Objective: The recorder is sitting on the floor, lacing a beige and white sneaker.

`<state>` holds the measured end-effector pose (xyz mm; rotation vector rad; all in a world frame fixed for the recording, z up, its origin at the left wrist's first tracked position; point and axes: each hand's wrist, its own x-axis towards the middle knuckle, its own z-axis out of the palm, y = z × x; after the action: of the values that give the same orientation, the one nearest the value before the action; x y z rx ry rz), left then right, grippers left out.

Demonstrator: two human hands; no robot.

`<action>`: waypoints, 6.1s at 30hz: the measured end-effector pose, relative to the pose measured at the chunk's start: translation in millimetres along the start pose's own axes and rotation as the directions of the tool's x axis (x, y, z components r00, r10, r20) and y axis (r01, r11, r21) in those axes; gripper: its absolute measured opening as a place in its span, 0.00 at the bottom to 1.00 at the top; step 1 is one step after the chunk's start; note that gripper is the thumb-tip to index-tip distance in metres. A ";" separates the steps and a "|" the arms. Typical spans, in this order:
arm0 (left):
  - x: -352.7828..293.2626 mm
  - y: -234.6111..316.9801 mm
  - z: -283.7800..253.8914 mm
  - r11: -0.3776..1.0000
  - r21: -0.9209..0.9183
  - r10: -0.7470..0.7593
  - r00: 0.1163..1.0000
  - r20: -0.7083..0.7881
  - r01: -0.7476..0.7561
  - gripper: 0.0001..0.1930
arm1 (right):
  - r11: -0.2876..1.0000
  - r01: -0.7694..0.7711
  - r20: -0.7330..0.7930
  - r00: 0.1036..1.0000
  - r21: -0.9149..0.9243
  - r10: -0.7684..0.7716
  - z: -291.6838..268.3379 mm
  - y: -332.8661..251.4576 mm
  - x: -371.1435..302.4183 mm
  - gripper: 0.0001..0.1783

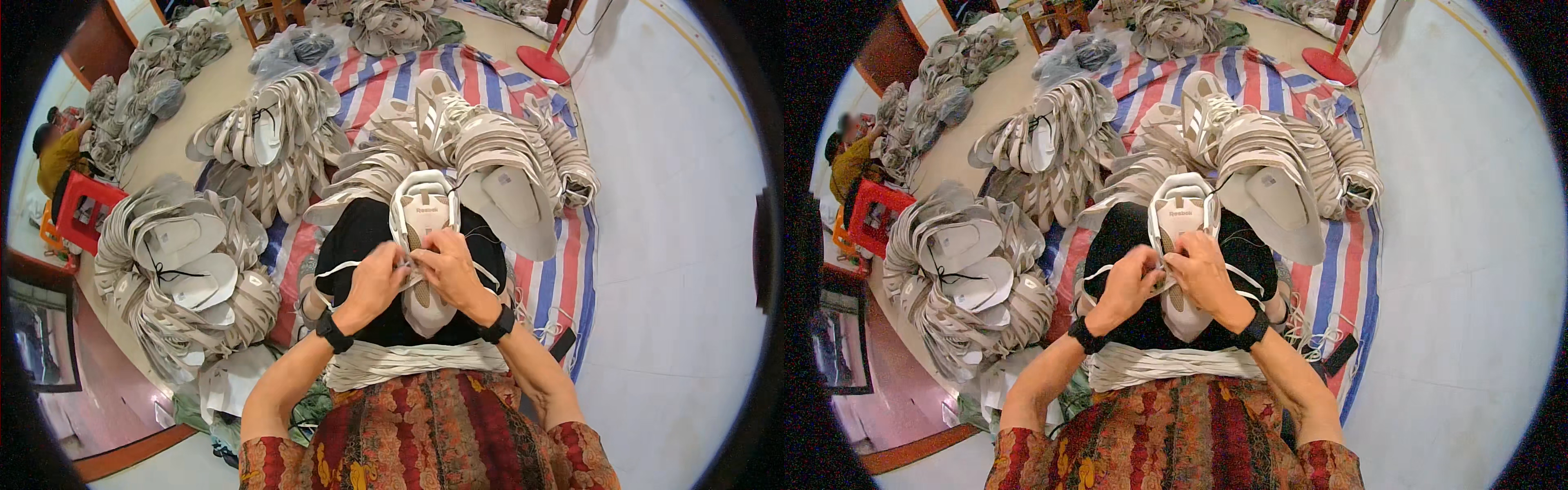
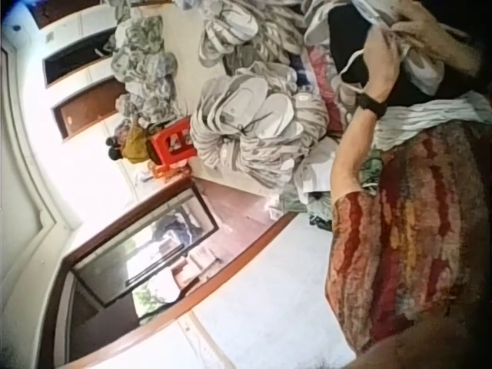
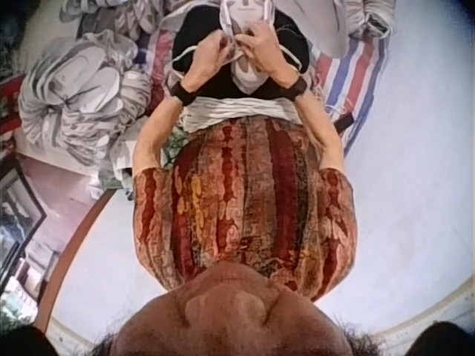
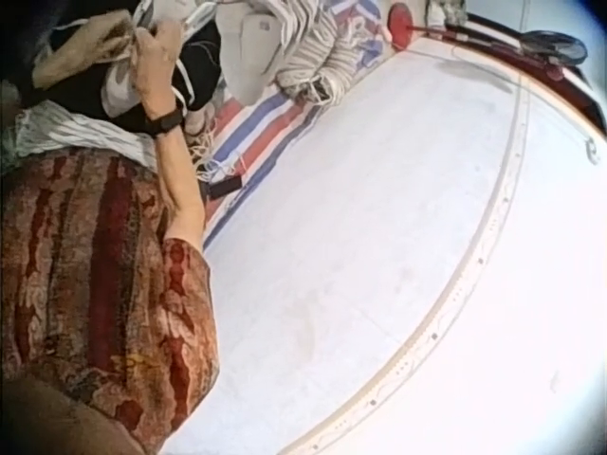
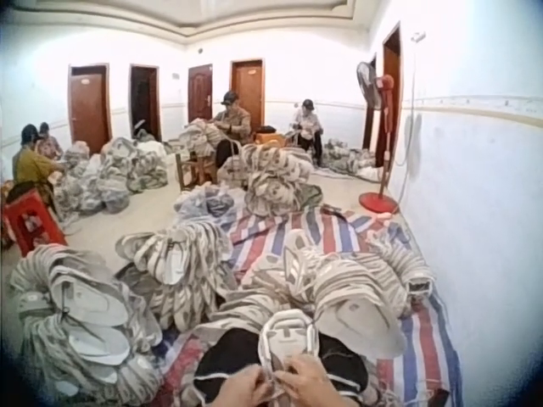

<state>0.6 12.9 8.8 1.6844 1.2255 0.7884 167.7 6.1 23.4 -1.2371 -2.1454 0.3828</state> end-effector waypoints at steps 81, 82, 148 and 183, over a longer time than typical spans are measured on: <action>0.2 8.8 -29.4 0.915 -0.366 -0.036 0.936 0.351 0.172 0.10 | 0.842 0.130 -0.233 0.929 -0.523 -0.288 -100.2 46.6 29.0 0.14; 1.8 12.1 -25.8 0.916 -0.382 0.023 0.934 0.357 0.124 0.08 | 0.880 0.241 -0.131 0.939 -0.410 -0.318 -89.5 32.9 20.1 0.15; -23.7 -83.7 -188.9 0.826 0.527 0.107 0.863 -0.494 0.200 0.27 | 0.951 -0.025 -0.510 0.848 -0.307 -0.142 -80.7 58.3 -3.9 0.10; 22.5 -16.3 -96.6 0.603 -0.791 -0.334 0.933 -0.135 0.102 0.08 | 0.946 -0.214 0.316 0.940 0.243 0.132 -100.5 51.0 -14.8 0.09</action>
<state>-82.5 63.8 33.2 0.6979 1.0085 1.2031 272.2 14.1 67.5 -1.2742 -2.1345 0.9652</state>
